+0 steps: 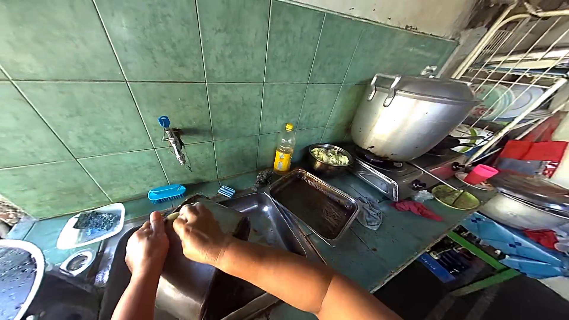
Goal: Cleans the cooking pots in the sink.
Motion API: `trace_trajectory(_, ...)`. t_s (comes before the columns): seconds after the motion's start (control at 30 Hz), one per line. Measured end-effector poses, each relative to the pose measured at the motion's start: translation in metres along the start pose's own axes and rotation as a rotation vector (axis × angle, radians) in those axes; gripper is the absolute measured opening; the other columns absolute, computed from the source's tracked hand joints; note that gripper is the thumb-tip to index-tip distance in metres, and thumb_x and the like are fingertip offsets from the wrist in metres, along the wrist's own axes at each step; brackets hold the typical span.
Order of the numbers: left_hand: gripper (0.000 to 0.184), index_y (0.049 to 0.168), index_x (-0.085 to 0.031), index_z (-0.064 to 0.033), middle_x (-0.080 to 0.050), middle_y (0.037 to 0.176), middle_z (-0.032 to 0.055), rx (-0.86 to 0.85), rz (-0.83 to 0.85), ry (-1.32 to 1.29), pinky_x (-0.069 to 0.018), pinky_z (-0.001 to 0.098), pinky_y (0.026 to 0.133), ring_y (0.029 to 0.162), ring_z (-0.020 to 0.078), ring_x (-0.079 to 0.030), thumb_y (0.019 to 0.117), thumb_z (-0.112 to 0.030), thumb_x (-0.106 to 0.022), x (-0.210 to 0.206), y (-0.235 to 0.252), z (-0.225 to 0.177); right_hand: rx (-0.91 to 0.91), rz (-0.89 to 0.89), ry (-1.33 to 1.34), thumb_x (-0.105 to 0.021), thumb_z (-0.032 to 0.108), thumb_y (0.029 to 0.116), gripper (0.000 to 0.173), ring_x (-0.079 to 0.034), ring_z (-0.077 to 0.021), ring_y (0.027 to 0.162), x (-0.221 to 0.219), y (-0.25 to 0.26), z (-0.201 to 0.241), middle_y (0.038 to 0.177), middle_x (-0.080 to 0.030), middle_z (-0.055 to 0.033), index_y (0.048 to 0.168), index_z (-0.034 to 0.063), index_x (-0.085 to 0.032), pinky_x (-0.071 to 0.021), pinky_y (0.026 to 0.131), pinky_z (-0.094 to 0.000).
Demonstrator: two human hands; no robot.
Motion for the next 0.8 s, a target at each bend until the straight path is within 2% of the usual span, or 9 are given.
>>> trace_trajectory(0.03, 0.073, 0.096, -0.069, 0.0044, -0.068, 0.094, 0.0276, -0.030, -0.009, -0.083, -0.0462, 0.0690, 0.084, 0.098, 0.0446, -0.066, 0.1114, -0.051, -0.023, 0.000, 0.002, 0.006, 0.105, 0.013, 0.008, -0.066, 0.001, 0.0909, 0.019, -0.055, -0.0381, 0.126, -0.003, 0.000, 0.011, 0.127, -0.065, -0.0196, 0.109, -0.0012, -0.074, -0.0472, 0.105, -0.0521)
trace_trajectory(0.1, 0.081, 0.091, -0.068, 0.0004, -0.066, 0.080, 0.0125, -0.058, 0.021, -0.320, -0.0529, 0.0502, 0.075, 0.079, 0.0230, -0.066, 0.1095, -0.055, -0.012, -0.004, 0.003, 0.018, 0.328, 0.019, 0.017, -0.065, -0.001, 0.0907, 0.013, -0.058, -0.0365, 0.124, -0.008, -0.003, 0.030, 0.122, -0.068, -0.0181, 0.097, -0.0012, -0.077, -0.0470, 0.105, -0.0507)
trace_trajectory(0.17, 0.079, 0.087, -0.064, -0.0021, -0.062, 0.071, 0.0038, -0.044, 0.067, -0.474, -0.0551, 0.0386, 0.068, 0.067, 0.0119, -0.063, 0.1087, -0.058, -0.012, -0.009, 0.001, 0.029, 0.496, 0.060, 0.031, -0.065, -0.002, 0.0909, 0.013, -0.060, -0.0362, 0.122, -0.015, -0.010, 0.047, 0.117, -0.071, -0.0170, 0.090, -0.0004, -0.077, -0.0475, 0.105, -0.0509)
trace_trajectory(0.3, 0.069, 0.078, -0.065, 0.0021, -0.061, 0.070, 0.0095, -0.121, 0.005, -0.315, -0.0515, 0.0454, 0.071, 0.070, 0.0172, -0.062, 0.1087, -0.050, -0.031, -0.006, -0.010, 0.048, 0.574, -0.102, 0.170, -0.066, -0.002, 0.0893, 0.014, -0.066, -0.0312, 0.109, -0.002, -0.021, 0.028, 0.102, -0.073, -0.0148, 0.089, 0.0014, -0.080, -0.0505, 0.100, -0.0454)
trace_trajectory(0.43, 0.057, 0.064, -0.054, -0.0056, -0.048, 0.055, -0.0057, -0.133, -0.081, -0.428, -0.0456, 0.0247, 0.055, 0.052, 0.0002, -0.050, 0.1087, -0.039, -0.042, -0.005, -0.018, 0.062, 0.149, -0.187, 0.280, -0.067, 0.001, 0.0917, 0.013, -0.068, -0.0322, 0.107, 0.028, -0.003, -0.067, 0.109, -0.071, -0.0208, 0.098, -0.0040, -0.078, -0.0534, 0.099, -0.0478)
trace_trajectory(0.5, 0.053, 0.066, -0.056, -0.0036, -0.049, 0.057, -0.0055, -0.179, -0.076, -0.419, -0.0450, 0.0242, 0.057, 0.053, -0.0006, -0.050, 0.1061, -0.037, -0.045, -0.005, -0.020, 0.058, -0.026, -0.152, 0.386, -0.067, 0.006, 0.0944, 0.016, -0.068, -0.0339, 0.108, 0.026, 0.017, -0.102, 0.112, -0.071, -0.0235, 0.100, -0.0066, -0.076, -0.0537, 0.097, -0.0503)
trace_trajectory(0.6, 0.044, 0.074, -0.063, -0.0003, -0.056, 0.062, -0.0019, -0.172, -0.052, -0.418, -0.0486, 0.0282, 0.061, 0.058, 0.0021, -0.054, 0.1008, -0.034, -0.058, -0.009, -0.019, 0.056, -0.112, -0.109, 0.421, -0.068, 0.009, 0.0971, 0.018, -0.068, -0.0335, 0.108, 0.023, 0.036, -0.112, 0.110, -0.072, -0.0225, 0.102, -0.0059, -0.075, -0.0522, 0.097, -0.0512)
trace_trajectory(0.67, 0.040, 0.075, -0.064, -0.0011, -0.057, 0.061, -0.0033, -0.135, -0.094, -0.446, -0.0487, 0.0246, 0.059, 0.056, -0.0005, -0.054, 0.1002, -0.032, -0.063, -0.006, -0.023, 0.061, -0.236, -0.075, 0.435, -0.064, 0.010, 0.0994, 0.020, -0.069, -0.0340, 0.107, 0.014, 0.026, -0.142, 0.109, -0.073, -0.0225, 0.109, -0.0047, -0.074, -0.0524, 0.097, -0.0542)
trace_trajectory(0.8, 0.042, 0.067, -0.057, -0.0039, -0.049, 0.058, -0.0072, -0.170, -0.205, -0.442, -0.0427, 0.0192, 0.055, 0.053, -0.0047, -0.047, 0.0971, -0.031, -0.067, 0.006, -0.034, 0.047, -0.735, 0.058, 0.506, -0.058, 0.017, 0.1040, 0.029, -0.065, -0.0379, 0.113, -0.025, -0.046, -0.235, 0.119, -0.069, -0.0257, 0.122, -0.0028, -0.069, -0.0490, 0.101, -0.0584)
Point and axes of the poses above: each hand's wrist, its own y-axis towards the middle knuckle, its own x-axis out of the back of the hand, z = x × y, the point moved 10 cm from there along y, towards the middle knuckle
